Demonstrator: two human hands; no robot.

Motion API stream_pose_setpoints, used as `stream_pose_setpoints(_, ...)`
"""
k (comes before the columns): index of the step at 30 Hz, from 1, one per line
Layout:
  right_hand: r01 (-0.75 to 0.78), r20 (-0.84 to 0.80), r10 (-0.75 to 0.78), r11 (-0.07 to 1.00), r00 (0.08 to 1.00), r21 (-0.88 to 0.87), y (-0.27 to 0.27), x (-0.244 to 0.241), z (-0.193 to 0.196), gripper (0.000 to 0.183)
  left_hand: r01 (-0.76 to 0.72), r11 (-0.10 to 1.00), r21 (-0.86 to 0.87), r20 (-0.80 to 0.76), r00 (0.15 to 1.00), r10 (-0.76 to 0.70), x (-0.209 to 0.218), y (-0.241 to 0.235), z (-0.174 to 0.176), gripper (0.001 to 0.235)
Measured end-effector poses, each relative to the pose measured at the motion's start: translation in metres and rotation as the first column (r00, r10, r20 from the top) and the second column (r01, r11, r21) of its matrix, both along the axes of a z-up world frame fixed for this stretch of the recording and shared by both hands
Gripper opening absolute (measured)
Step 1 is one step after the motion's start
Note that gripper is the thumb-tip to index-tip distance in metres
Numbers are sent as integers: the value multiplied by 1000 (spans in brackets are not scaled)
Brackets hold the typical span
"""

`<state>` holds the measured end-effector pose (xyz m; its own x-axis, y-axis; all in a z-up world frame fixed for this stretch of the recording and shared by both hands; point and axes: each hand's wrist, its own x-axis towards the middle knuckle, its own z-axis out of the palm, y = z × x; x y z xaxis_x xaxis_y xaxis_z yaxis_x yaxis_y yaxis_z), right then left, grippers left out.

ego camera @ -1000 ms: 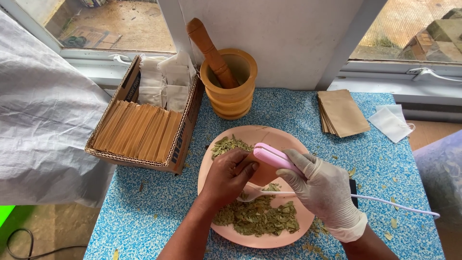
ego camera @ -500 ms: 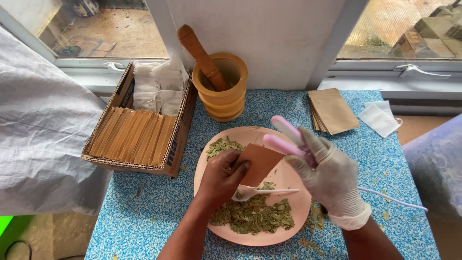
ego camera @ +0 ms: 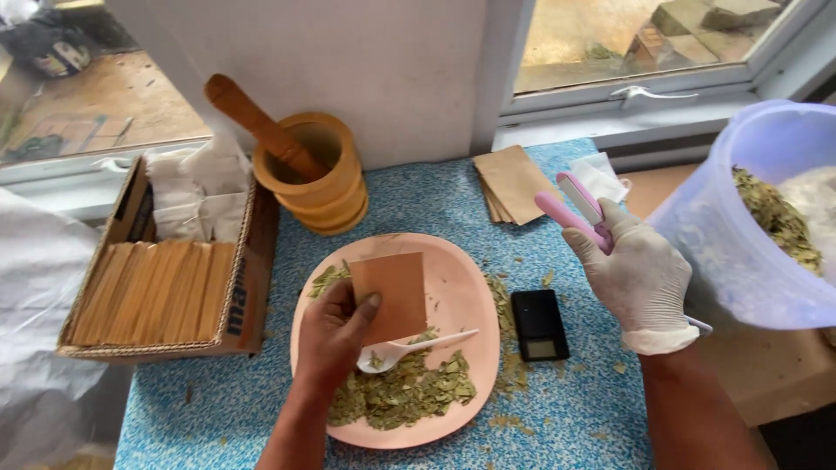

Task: The person fills small paper bags and tea bags with dried green herbs from a pink plate using a white spoon. They seal the paper bags with a pink heat sealer and weigh the filled tea bags on a digital scale before placing them into a cardboard box.

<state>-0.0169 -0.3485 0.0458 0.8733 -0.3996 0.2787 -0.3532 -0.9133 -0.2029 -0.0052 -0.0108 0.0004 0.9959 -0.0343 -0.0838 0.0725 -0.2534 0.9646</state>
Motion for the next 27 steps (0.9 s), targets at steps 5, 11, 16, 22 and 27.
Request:
stream_pose_setpoints(5, -27, -51, 24, 999, 998, -46, -30, 0, -38, 51, -67, 995, -80, -75, 995, 61, 3, -6, 7, 32)
stream_pose_setpoints(11, -84, -100, 69, 985, 993, -150, -36, -5, -47, 48, -78, 978, -192, -13, 997, 77, 5, -1, -2, 39)
stream_pose_setpoints(16, -53, -168, 33, 991, 985, -120, -37, -6, -46, 54, -103, 974, -201, -20, 995, 101, 6, -1, -3, 46)
stream_pose_setpoints(22, -69, -260, 36, 991, 965, -118, -30, -6, -40, 64, -89, 977, -196, -13, 996, 88, 5, -1, -1, 40)
stream_pose_setpoints(27, -57, -26, 53, 968, 998, -242, -19, -11, -34, 68, -110, 942, -318, -46, 994, 100, 4, -4, 4, 47)
